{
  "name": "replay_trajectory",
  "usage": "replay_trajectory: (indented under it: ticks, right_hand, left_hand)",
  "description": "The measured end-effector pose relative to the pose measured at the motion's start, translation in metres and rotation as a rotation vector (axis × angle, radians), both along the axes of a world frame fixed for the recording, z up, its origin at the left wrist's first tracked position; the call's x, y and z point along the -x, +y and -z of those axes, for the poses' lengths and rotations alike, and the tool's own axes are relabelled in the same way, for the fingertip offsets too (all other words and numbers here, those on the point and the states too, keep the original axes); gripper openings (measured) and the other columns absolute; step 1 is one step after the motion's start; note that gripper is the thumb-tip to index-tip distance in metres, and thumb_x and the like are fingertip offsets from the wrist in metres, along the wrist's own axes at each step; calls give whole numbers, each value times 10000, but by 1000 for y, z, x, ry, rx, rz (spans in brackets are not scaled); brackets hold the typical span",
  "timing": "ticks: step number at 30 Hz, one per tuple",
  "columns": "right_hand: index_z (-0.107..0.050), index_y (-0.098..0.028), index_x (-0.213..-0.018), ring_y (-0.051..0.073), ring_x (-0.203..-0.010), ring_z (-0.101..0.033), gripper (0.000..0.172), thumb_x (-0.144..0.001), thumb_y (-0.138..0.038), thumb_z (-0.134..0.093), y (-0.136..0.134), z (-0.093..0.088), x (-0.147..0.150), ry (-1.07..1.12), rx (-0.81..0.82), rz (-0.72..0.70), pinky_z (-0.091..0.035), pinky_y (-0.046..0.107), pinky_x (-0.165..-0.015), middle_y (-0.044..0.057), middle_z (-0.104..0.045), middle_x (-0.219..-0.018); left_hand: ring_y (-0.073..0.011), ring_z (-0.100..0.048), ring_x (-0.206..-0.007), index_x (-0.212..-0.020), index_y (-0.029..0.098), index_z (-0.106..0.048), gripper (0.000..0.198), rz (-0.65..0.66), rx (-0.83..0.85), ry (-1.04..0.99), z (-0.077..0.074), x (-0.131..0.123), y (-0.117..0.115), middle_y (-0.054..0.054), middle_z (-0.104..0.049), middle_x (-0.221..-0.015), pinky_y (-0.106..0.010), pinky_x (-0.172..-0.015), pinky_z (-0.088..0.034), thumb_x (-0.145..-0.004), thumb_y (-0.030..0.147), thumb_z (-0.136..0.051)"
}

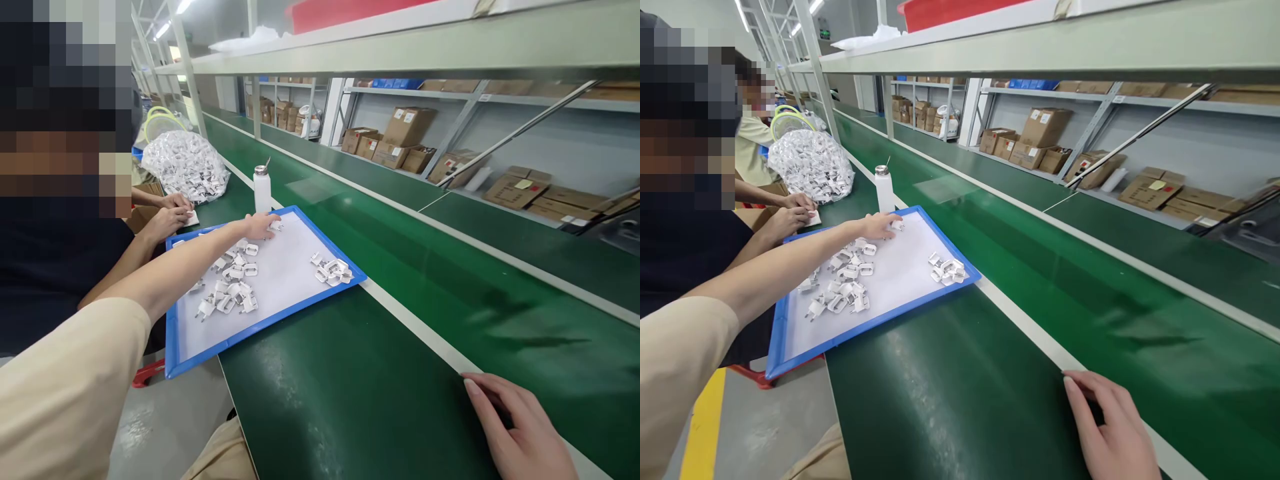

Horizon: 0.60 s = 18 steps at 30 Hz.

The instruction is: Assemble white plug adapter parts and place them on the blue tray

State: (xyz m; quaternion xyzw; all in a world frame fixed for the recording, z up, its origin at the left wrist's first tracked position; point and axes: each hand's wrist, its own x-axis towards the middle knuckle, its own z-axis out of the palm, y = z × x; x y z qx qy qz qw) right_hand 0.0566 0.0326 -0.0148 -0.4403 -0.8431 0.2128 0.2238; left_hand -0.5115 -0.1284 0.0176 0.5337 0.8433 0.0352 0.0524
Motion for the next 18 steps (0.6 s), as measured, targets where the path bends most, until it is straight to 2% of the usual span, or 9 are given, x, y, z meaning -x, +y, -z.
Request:
replay_trajectory:
  ticks: [2,5,10,13,16,18]
  right_hand:
    - [-722,-267,-1005,362,-1086,-659,471,-874,-669,-514,-1,-1,1,-1,6,0,-597,396,-600,122,-658,-1207]
    - [-727,-270,-1009,361,-1073,-664,477,-868,-679,-527,-2,-2,1,-19,41,6,-601,391,-568,126,-651,-1230]
    - [-737,-268,-1004,372,-1113,-663,480,-863,-677,-529,-1,-1,0,-16,43,-11,-608,390,-574,124,-646,-1261]
    - [-732,-257,-987,372,-1129,-668,473,-866,-667,-530,0,-1,-1,-7,49,-25,-606,372,-566,126,-644,-1262]
    - [-727,-250,-985,368,-1113,-680,473,-869,-666,-534,2,1,-3,7,52,-26,-608,357,-555,129,-643,-1257]
    - [-727,-251,-988,363,-1105,-685,462,-874,-659,-541,3,4,-5,13,46,-44,-611,342,-549,126,-644,-1255]
  left_hand:
    - [-343,-561,-1248,-1414,183,-526,491,-12,46,58,5,-7,6,-170,-556,-1397,-537,-1058,-425,-963,370,-571]
    - [-289,-572,-1217,-1331,168,-575,409,38,82,123,8,-16,11,-129,-565,-1371,-538,-1062,-450,-987,386,-598]
    - [-248,-606,-1125,-1306,167,-582,366,114,92,171,2,-17,10,-112,-589,-1318,-495,-1022,-488,-1011,383,-570]
    - [-228,-615,-1071,-1304,187,-576,341,145,85,177,-1,-14,3,-117,-580,-1300,-438,-985,-494,-1054,379,-447]
    - [-240,-607,-1092,-1302,216,-563,391,161,68,183,-1,-14,-6,-132,-548,-1308,-380,-937,-496,-1064,434,-342]
    - [-259,-595,-1123,-1289,213,-563,413,178,67,191,1,-15,-11,-140,-539,-1311,-373,-943,-489,-1041,485,-374]
